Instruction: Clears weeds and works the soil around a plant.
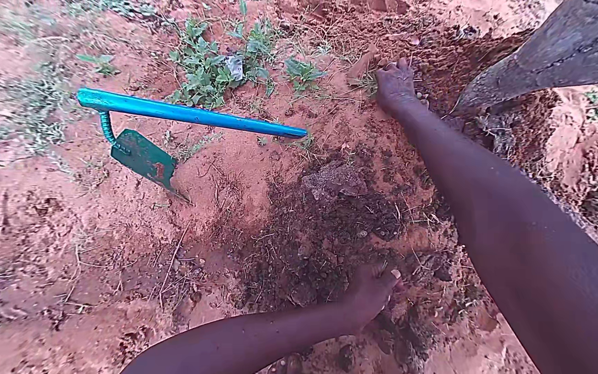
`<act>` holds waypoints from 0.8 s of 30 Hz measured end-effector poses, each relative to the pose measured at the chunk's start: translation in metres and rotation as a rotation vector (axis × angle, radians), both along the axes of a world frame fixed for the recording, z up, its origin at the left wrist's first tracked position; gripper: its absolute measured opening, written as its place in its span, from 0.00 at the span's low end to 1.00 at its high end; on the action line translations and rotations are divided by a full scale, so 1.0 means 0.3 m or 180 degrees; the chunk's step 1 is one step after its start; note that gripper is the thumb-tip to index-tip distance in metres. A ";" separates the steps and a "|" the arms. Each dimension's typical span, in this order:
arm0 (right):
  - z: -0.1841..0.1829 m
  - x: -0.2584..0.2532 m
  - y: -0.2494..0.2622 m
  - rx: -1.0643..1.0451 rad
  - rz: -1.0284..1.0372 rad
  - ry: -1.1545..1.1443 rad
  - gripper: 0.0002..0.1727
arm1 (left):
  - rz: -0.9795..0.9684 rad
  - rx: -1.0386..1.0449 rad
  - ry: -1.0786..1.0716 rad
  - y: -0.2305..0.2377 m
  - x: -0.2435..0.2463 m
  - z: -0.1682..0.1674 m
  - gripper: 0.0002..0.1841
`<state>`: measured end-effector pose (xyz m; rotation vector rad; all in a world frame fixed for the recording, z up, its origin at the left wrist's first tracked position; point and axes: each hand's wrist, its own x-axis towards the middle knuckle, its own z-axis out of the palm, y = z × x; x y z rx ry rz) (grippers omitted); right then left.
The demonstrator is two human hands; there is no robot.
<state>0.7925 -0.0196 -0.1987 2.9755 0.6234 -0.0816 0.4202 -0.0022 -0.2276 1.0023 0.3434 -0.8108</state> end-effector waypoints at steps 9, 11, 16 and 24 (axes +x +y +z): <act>-0.005 -0.034 -0.007 0.2343 -0.0920 -0.0137 0.21 | 0.0889 -0.0182 -0.0257 0.067 0.100 0.074 0.15; -0.006 -0.077 -0.039 0.2679 -0.1343 -0.0154 0.21 | 0.1092 -0.0163 -0.0473 0.092 0.120 0.105 0.15; -0.097 -0.262 -0.208 0.3221 -0.0994 -0.0162 0.17 | 0.1815 0.0217 -0.1120 0.199 0.179 0.165 0.15; -0.107 -0.456 -0.205 0.4093 -0.1545 -0.0637 0.12 | 0.2758 0.0744 -0.1257 0.397 0.237 0.146 0.17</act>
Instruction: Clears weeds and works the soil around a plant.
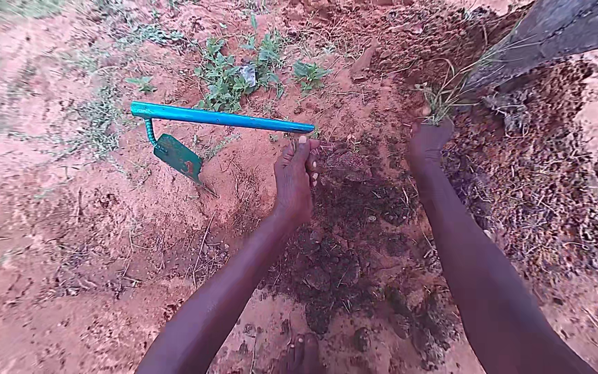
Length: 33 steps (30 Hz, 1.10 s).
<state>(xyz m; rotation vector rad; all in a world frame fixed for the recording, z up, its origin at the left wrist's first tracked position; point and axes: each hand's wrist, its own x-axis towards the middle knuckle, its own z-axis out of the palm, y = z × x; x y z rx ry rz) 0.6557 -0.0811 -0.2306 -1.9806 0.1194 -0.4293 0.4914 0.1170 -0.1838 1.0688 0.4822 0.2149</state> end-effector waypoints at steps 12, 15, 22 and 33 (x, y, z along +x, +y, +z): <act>0.112 -0.304 0.044 -0.1983 0.2129 0.0912 0.40 | -0.0189 0.0389 0.1364 0.034 -0.013 -0.115 0.12; 0.091 -0.276 0.085 -0.1941 0.2355 0.1202 0.32 | -0.0482 0.0486 0.1555 0.003 -0.003 -0.122 0.09; 0.197 -0.365 0.034 -0.1073 0.1277 -0.0268 0.21 | -0.0278 0.0067 0.0575 -0.070 -0.008 -0.013 0.18; 0.189 -0.027 -0.377 -0.3240 0.0909 0.0707 0.45 | 0.0115 -0.0125 0.0550 -0.046 -0.027 0.033 0.09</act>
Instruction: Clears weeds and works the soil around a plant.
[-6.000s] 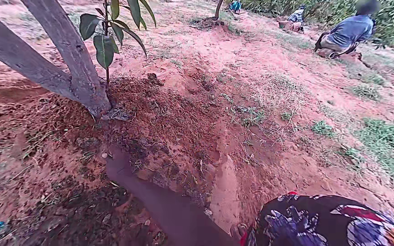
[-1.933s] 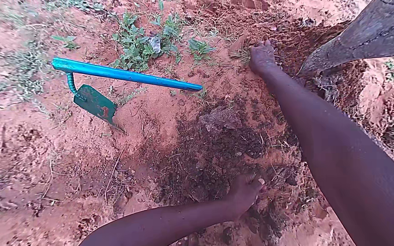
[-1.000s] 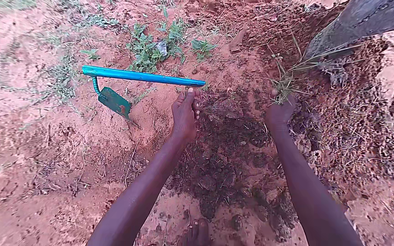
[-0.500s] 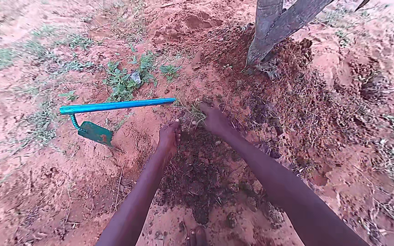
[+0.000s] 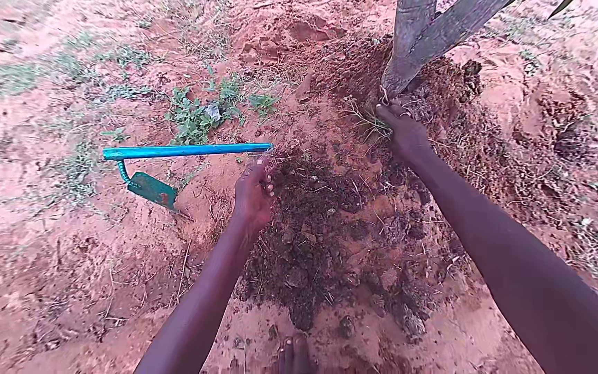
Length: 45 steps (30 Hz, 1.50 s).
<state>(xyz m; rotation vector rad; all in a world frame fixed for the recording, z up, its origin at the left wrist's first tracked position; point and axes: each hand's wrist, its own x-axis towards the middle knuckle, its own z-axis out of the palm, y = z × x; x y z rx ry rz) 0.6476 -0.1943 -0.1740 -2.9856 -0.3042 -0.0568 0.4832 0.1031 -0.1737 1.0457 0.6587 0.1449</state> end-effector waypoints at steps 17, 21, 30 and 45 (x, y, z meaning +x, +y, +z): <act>0.034 -0.035 0.123 -0.0205 -0.0749 0.0322 0.27 | -0.0168 -0.0064 0.0313 -0.017 -0.026 -0.114 0.09; 0.122 -0.053 0.141 -0.0062 -0.0833 0.0331 0.20 | -0.0165 -0.0169 0.0286 -0.013 -0.040 -0.097 0.08; 0.197 0.253 0.289 0.0029 -0.0386 0.0344 0.20 | -0.0184 -0.0406 0.0130 0.026 -0.052 -0.082 0.11; 0.163 0.340 0.417 -0.0071 -0.1075 0.0875 0.24 | -0.0222 -0.0588 0.0266 0.027 -0.070 -0.128 0.11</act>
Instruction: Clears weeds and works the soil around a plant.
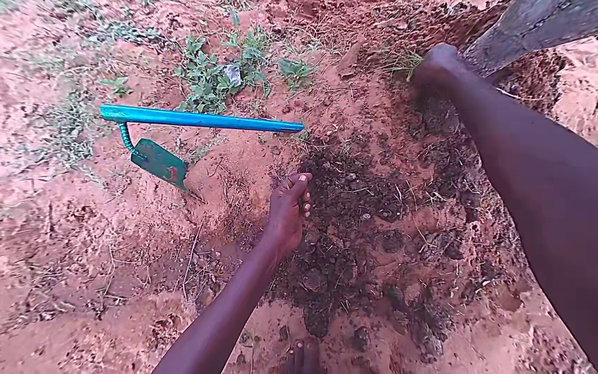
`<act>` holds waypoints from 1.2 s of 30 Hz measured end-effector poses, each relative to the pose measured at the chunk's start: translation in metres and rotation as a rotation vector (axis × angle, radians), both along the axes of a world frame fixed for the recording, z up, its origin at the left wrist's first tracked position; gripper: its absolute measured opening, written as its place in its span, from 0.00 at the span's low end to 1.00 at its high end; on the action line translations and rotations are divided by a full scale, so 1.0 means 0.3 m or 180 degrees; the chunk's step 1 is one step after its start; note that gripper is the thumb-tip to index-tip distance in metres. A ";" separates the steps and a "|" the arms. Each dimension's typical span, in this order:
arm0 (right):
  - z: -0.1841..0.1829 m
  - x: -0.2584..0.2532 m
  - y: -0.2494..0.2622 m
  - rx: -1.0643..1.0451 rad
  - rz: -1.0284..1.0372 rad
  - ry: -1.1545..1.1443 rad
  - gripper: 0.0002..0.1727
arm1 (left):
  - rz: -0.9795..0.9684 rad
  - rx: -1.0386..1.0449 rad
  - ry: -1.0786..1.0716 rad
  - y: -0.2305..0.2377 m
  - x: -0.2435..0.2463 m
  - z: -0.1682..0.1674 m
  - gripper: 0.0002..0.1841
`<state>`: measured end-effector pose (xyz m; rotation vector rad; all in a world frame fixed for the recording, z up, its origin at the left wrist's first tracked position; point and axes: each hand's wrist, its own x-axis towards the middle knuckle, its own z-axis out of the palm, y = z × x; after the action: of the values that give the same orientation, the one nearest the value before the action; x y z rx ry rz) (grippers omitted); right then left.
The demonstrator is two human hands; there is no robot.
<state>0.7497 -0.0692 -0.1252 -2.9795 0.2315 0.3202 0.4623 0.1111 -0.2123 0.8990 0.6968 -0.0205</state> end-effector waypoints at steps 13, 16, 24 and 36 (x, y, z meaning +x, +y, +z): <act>0.059 -0.402 -0.225 0.1579 0.0752 -0.0215 0.17 | -0.0323 0.0149 -0.0048 -0.084 -0.055 0.055 0.17; -0.033 -0.602 -0.241 0.2080 0.0170 0.0772 0.19 | -0.0533 -0.0138 0.0011 -0.138 -0.078 0.074 0.20; -0.193 -1.035 -0.180 0.3052 0.0570 0.0999 0.27 | -0.1071 -0.0378 0.0183 -0.328 -0.180 0.080 0.17; -0.215 -1.144 -0.173 0.3731 -0.0610 0.0687 0.15 | -0.2703 0.1332 0.0585 -0.233 -0.176 0.161 0.30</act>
<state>0.4064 -0.1210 -0.1897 -1.7577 0.2332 0.5189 0.4097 0.0413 -0.1641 1.5600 0.4468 -0.7426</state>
